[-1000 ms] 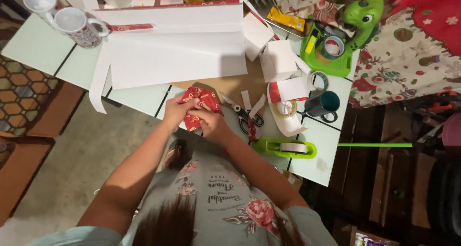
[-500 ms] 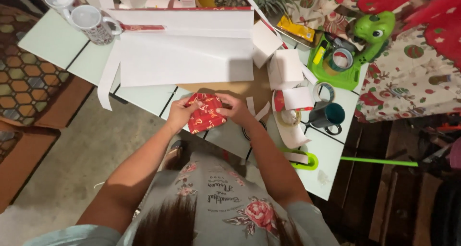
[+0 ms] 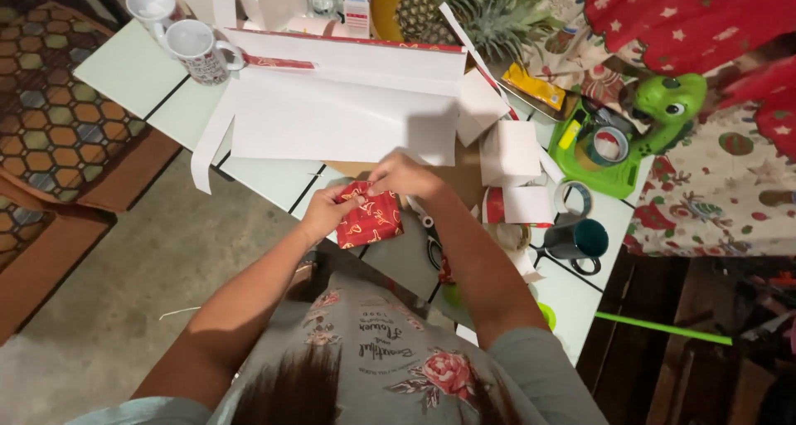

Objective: The person wraps a small rectangular box with red patterned wrapping paper on a cluttered table. They fold the paper around the box, use scissors to trim the excess, and secure the edges with tape.

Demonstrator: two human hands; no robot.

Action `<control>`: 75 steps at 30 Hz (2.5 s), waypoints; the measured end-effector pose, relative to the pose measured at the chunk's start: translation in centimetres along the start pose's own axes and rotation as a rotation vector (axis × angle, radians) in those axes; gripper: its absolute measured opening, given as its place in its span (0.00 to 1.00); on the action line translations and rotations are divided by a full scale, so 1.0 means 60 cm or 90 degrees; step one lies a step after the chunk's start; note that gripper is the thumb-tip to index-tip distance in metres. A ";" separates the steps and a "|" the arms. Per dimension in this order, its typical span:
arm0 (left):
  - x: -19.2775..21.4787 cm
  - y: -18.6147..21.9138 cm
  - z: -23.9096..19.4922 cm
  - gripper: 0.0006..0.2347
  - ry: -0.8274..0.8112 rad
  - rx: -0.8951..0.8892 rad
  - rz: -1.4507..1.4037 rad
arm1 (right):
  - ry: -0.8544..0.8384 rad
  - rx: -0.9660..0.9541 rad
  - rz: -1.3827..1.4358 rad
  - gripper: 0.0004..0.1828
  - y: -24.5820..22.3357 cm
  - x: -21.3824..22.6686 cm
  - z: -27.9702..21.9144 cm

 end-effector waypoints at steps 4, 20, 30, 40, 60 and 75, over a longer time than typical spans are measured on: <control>0.003 -0.011 0.009 0.07 0.000 0.002 -0.004 | -0.025 -0.015 -0.063 0.17 0.021 -0.007 0.058; 0.000 0.003 -0.004 0.06 -0.030 -0.003 -0.023 | -0.102 0.054 0.061 0.08 0.148 -0.083 0.169; 0.006 -0.016 0.033 0.06 -0.017 -0.154 0.155 | -0.076 0.014 -0.147 0.25 0.002 -0.011 -0.013; -0.029 0.042 -0.047 0.14 -0.107 -0.614 0.569 | 0.491 0.401 -0.338 0.08 0.058 -0.084 -0.101; -0.029 0.000 -0.096 0.20 -0.145 -0.633 0.622 | 0.447 0.358 -0.217 0.09 0.072 -0.153 -0.172; -0.065 0.002 0.019 0.05 -0.379 -0.351 0.714 | 0.717 -0.304 0.346 0.10 0.195 -0.285 -0.451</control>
Point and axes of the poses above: each hand's wrist, its own z-axis towards the middle knuckle, its own x-axis out of the back of the hand, y = z × x, the point moved 7 cm from there along z, towards the middle knuckle, and after that the axes turned 8 degrees about x, right-handed, at the moved point
